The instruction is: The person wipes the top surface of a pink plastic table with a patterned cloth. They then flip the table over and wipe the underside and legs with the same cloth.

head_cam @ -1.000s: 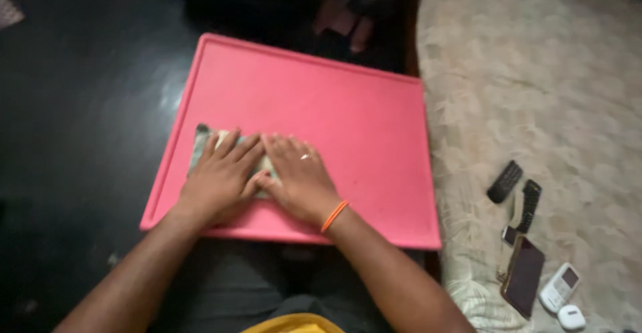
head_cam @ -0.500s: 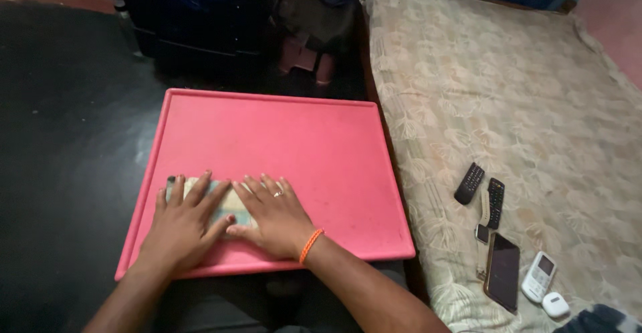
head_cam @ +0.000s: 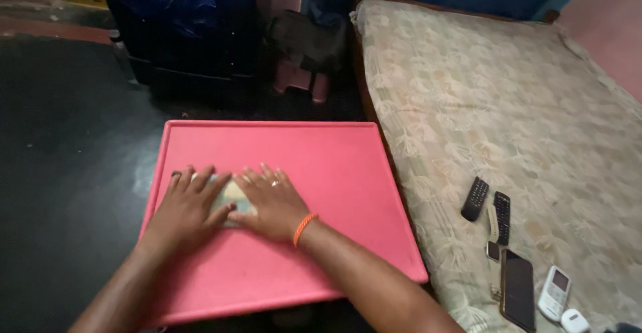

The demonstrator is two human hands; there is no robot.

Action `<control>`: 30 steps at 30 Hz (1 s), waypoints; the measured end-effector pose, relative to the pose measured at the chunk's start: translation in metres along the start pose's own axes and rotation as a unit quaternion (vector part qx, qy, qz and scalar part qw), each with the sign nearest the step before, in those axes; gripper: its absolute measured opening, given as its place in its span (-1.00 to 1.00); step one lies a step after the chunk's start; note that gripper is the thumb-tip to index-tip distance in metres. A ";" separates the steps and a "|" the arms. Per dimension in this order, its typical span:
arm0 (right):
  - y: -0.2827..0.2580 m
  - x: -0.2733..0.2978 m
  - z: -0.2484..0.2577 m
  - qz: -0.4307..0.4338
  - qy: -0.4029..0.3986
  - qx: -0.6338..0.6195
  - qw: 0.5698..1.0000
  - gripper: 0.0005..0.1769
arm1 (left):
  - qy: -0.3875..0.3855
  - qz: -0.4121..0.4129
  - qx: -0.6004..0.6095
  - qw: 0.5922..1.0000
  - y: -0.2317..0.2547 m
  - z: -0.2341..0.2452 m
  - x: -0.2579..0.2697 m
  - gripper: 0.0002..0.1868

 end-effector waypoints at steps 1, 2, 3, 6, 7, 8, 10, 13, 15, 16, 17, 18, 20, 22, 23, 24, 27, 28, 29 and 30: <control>0.005 -0.009 0.004 -0.007 0.008 0.004 1.000 0.00 | 0.003 0.002 0.004 1.000 -0.006 0.000 -0.008 -0.26; 0.009 -0.017 0.008 -0.014 0.015 0.008 1.000 0.00 | 0.007 0.003 0.008 1.000 -0.011 0.000 -0.016 -0.25; 0.013 -0.024 0.009 -0.026 0.012 0.019 0.999 0.00 | 0.010 0.005 0.012 1.000 -0.015 -0.001 -0.024 -0.25; 0.025 -0.043 0.016 -0.057 0.007 0.040 0.998 0.00 | 0.020 -0.010 0.005 1.000 -0.024 -0.001 -0.043 -0.24; 0.031 -0.049 0.018 -0.063 0.007 0.038 0.997 0.01 | 0.015 -0.008 -0.002 1.000 -0.029 -0.003 -0.050 -0.24; 0.035 -0.055 0.017 -0.069 0.007 0.036 0.997 0.02 | 0.009 -0.006 -0.010 1.000 -0.034 -0.005 -0.057 -0.23; 0.040 -0.067 0.019 -0.049 0.031 0.043 0.997 0.02 | 0.018 -0.019 -0.018 1.000 -0.041 -0.005 -0.069 -0.23; 0.049 -0.085 0.016 -0.035 0.038 0.041 0.998 0.02 | 0.048 -0.045 -0.015 0.998 -0.046 -0.003 -0.083 -0.23; 0.055 -0.093 0.015 -0.032 0.039 0.033 0.998 0.02 | 0.047 -0.034 -0.010 0.998 -0.052 -0.004 -0.088 -0.22; 0.056 -0.095 0.015 -0.029 0.040 0.026 0.998 0.02 | 0.050 -0.037 -0.008 0.998 -0.053 -0.004 -0.090 -0.22; 0.056 -0.097 0.015 -0.027 0.041 0.019 0.999 0.02 | 0.054 -0.041 -0.005 0.998 -0.054 -0.004 -0.092 -0.22; 0.055 -0.097 0.016 -0.022 0.046 0.017 0.999 0.02 | 0.058 -0.042 -0.004 0.997 -0.056 -0.005 -0.091 -0.22; 0.053 -0.094 0.019 -0.011 0.059 0.015 0.998 0.03 | 0.070 -0.038 -0.008 0.997 -0.057 -0.008 -0.087 -0.23; 0.051 -0.092 0.018 -0.019 0.043 0.016 0.999 0.02 | 0.075 -0.036 -0.018 0.996 -0.058 -0.011 -0.088 -0.24; 0.052 -0.092 0.019 -0.024 0.039 0.019 0.999 0.01 | 0.075 -0.036 -0.025 0.996 -0.057 -0.014 -0.087 -0.24; 0.051 -0.091 0.022 -0.024 0.046 0.019 0.998 0.01 | 0.077 -0.038 -0.034 0.996 -0.056 -0.016 -0.088 -0.24; 0.048 -0.085 0.022 -0.027 0.057 0.013 0.998 0.01 | 0.062 -0.010 -0.029 0.998 -0.059 -0.024 -0.088 -0.24; 0.048 -0.081 0.019 -0.029 0.054 0.007 0.998 0.01 | 0.054 -0.003 -0.024 0.998 -0.059 -0.027 -0.085 -0.24; 0.048 -0.077 0.017 -0.030 0.052 0.002 0.998 0.01 | 0.046 0.004 -0.019 0.999 -0.057 -0.030 -0.084 -0.25; 0.047 -0.072 0.015 -0.028 0.049 0.003 0.998 0.01 | 0.035 0.011 -0.012 0.999 -0.056 -0.033 -0.079 -0.25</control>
Point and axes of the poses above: each hand's wrist, its own x-axis away from the middle knuckle, its own z-axis out of the back of the hand, y = z × x, the point moved 9 cm from there along -x, towards the middle knuckle, and after that the axes turned 1 degree about -y, right-handed, at the moved point
